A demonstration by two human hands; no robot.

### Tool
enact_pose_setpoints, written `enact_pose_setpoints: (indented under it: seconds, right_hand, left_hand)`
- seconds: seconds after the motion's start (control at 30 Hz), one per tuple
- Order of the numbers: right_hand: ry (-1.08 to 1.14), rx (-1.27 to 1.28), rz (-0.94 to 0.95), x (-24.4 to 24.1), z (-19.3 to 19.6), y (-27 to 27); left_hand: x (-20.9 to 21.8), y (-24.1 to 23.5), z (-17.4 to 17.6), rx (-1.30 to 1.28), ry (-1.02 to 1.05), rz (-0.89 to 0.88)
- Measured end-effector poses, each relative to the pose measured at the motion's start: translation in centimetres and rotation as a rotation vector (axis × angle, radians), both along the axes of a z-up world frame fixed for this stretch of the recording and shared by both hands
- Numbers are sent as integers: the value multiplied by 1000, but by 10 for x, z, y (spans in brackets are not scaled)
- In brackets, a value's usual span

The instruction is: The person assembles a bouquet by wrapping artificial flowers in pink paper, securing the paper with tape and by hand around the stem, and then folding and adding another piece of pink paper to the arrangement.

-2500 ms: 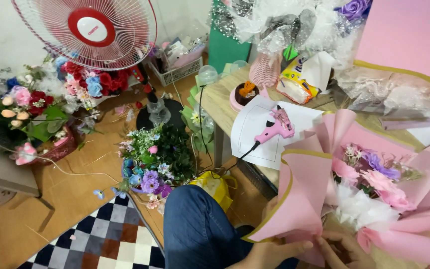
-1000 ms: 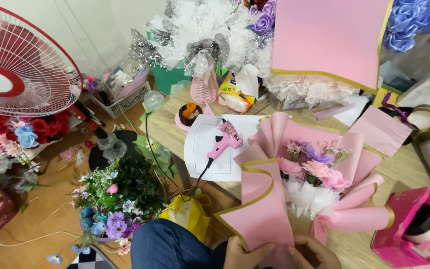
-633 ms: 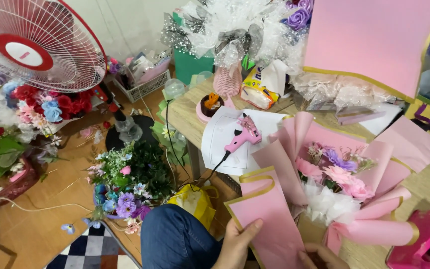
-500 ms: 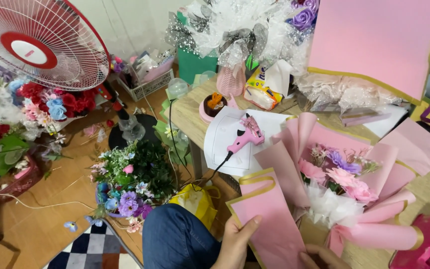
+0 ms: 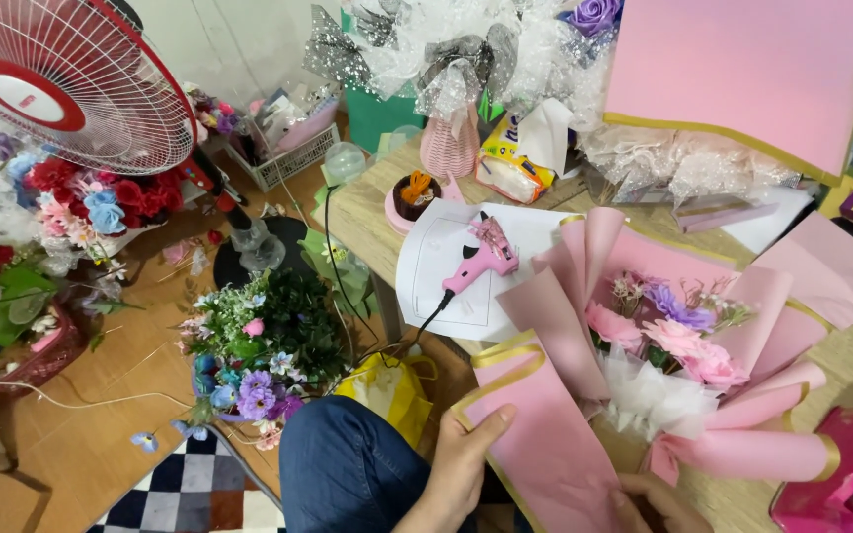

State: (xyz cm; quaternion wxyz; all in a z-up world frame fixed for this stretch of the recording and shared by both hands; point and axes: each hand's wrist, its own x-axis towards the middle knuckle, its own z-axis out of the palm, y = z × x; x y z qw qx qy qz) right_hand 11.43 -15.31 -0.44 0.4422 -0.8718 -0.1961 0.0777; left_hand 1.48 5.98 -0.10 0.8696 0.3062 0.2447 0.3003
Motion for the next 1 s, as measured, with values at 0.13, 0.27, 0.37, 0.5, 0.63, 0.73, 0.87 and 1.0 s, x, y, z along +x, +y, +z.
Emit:
enact_pose_setpoints:
  seconds: [0.13,0.27,0.37,0.5,0.63,0.73,0.87,1.0]
  right_hand:
    - [111,102,-45,-14,14,7]
    - [-183,-131,-9,12,-34,-16]
    - [-90,-293,4,23,-29,-11]
    - [-214,-205,-14,6,-9,0]
    - [-203,-179,12,9,-13,-5]
    - [-172,-111,77,17,-25,-12]
    - [-461,-298,133,7,0,-6]
    - [-560,-225,211,8,14,1]
  left_hand:
    - [-1,11,7,71,-6,4]
    - [-3,21,1,174,19,-32]
    - [-2,27,2,214,25,-67]
    - [-1,29,-3,272,22,-81]
    - [0,32,-6,322,39,-104]
    - [6,34,-11,300,31,-108]
    - [14,28,10,365,13,-106]
    - [30,31,-2,410,10,-100]
